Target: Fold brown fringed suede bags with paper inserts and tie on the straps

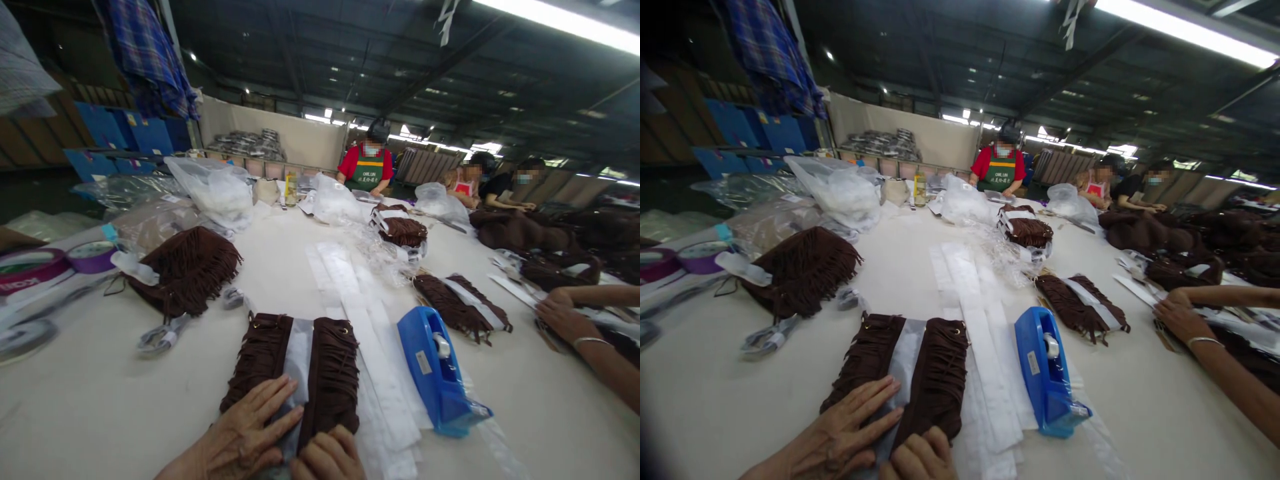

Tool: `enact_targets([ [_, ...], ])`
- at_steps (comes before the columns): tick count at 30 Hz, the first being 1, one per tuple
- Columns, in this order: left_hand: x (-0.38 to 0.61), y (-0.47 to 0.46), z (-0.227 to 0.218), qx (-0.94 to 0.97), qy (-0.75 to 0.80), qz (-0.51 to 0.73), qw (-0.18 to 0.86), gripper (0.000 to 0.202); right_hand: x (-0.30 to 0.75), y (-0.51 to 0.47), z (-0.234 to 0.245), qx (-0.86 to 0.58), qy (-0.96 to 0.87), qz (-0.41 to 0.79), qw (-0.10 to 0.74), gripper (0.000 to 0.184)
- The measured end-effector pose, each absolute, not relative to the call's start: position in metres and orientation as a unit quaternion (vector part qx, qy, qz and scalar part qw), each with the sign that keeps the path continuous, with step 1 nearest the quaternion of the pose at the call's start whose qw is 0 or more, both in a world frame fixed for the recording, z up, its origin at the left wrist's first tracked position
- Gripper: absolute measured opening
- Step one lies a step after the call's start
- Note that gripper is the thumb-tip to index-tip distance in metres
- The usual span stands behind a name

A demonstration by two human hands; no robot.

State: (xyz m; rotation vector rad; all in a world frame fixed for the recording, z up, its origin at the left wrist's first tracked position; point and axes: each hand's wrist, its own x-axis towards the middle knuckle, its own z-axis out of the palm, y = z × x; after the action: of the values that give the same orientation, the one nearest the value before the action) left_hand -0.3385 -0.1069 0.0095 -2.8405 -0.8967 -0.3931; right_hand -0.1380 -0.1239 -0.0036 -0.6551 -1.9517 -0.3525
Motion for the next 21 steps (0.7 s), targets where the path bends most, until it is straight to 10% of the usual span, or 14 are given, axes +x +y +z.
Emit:
enact_targets([
  [13, -0.336, -0.102, 0.001, -0.945, -0.284, -0.129, 0.095, 0.095, -0.096, -0.119, -0.019, -0.428, -0.829, -0.015, 0.360, 0.027],
  [21, -0.326, -0.061, 0.015, -0.922, -0.329, -0.099, 0.180, 0.076, -0.107, -0.092, -0.003, -0.425, -0.807, 0.011, 0.408, 0.039],
])
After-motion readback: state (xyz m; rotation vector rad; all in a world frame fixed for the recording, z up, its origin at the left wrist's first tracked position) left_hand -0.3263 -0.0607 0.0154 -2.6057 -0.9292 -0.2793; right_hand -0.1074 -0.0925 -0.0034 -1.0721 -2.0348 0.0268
